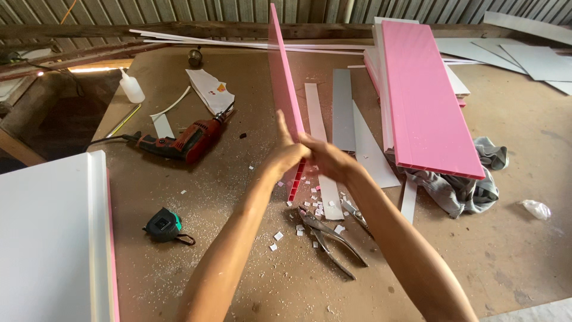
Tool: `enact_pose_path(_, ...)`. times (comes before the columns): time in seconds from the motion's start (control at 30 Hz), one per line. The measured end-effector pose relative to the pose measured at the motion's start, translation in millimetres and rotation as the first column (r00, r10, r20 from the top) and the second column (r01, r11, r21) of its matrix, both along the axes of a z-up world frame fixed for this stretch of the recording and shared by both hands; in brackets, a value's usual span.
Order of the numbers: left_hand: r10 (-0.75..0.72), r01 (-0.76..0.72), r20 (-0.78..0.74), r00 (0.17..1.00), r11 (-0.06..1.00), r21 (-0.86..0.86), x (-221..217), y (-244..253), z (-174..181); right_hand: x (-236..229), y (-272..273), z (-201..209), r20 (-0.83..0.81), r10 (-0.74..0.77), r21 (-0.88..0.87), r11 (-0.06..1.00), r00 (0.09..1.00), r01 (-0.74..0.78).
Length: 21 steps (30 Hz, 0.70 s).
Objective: The person uses a utility knife to score and snap a pink plastic sheet into smaller pieces. They repeatedly score the edge of the sheet and then break off sections, stacking the cut pieces on the workbench.
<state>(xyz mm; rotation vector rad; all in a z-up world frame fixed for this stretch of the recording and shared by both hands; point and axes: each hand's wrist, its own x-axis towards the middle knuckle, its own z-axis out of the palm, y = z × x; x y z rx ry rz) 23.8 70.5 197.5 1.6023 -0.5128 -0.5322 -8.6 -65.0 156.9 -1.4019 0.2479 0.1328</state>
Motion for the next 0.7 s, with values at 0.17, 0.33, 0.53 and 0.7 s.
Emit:
enact_pose_path(0.17,-0.087,0.058,0.154,0.984,0.982,0.180,26,-33,-9,-39,-5,14,-0.039,0.009,0.169,0.986,0.999,-0.002)
enact_pose_path(0.33,0.032,-0.081,0.146,0.989,0.937,0.341,55,-53,-24,-88,-9,15,-0.102,0.044,-0.166,0.984,0.994,-0.060)
enact_pose_path(0.53,0.061,-0.238,0.367,0.928,0.857,0.458,52,-48,-16,-176,-43,-94,-0.334,-0.097,-0.937,0.146,0.938,-0.318)
enact_pose_path(0.7,0.067,-0.182,0.189,0.980,0.691,0.700,54,-61,-5,-197,-74,-159,-0.090,-0.175,-0.996,0.034,0.981,-0.085)
